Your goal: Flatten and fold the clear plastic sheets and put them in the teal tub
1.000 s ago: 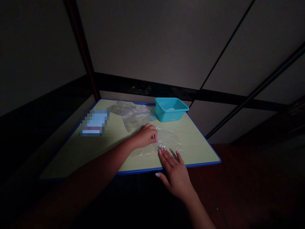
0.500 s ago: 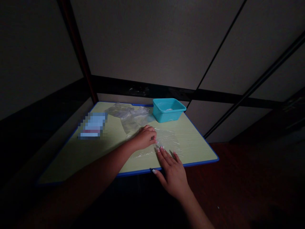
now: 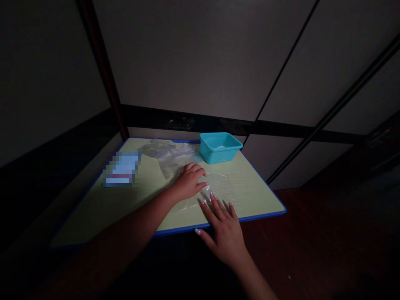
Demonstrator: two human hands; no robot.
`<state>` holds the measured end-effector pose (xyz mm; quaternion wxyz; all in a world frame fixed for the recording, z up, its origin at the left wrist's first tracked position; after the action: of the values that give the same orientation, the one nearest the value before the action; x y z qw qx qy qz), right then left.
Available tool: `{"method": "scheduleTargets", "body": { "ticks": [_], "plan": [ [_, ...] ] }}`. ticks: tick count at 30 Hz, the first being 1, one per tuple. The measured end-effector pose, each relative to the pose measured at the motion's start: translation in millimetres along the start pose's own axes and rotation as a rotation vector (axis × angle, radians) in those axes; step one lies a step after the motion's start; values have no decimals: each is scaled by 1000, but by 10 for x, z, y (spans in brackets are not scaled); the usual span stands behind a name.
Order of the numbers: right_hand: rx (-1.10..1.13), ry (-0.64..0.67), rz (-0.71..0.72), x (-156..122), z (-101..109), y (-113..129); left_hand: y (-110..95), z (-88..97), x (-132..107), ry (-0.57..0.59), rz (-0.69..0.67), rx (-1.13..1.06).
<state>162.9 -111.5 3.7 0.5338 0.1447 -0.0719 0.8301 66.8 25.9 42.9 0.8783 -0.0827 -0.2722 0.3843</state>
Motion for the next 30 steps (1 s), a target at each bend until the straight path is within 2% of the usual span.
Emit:
{"method": "scheduleTargets", "body": {
  "ticks": [3, 5, 8, 11, 14, 23, 30],
  "plan": [
    [-17, -34, 27, -69, -12, -23, 15, 100, -9, -57, 76, 79],
    [-22, -49, 24, -128, -21, -67, 21, 112, -18, -39, 105, 111],
    [-26, -44, -14, -204, -36, -167, -7, 16, -49, 92, 65, 132],
    [-33, -38, -17, -243, -41, -235, -77, -144, -108, 260, -50, 145],
    [-44, -45, 16, -244, -36, -242, -147, -260, -157, 366, -147, 137],
    [-44, -96, 26, -201, 6, -199, -249, -355, -175, 463, -199, 124],
    [-22, -87, 29, -200, 9, -206, -205, -433, -205, 539, -180, 119]
  ]
}}
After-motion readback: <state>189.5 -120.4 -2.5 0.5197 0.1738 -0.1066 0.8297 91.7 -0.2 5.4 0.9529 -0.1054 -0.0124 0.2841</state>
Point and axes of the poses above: each hand's wrist, its own x-axis towards the middle knuckle, its own z-axis out of the back of the hand, y = z × x, the point moved 6 cm from there along x, towards the middle knuckle, and after that the axes turned 4 degrees about z, right-handed, at the moved point
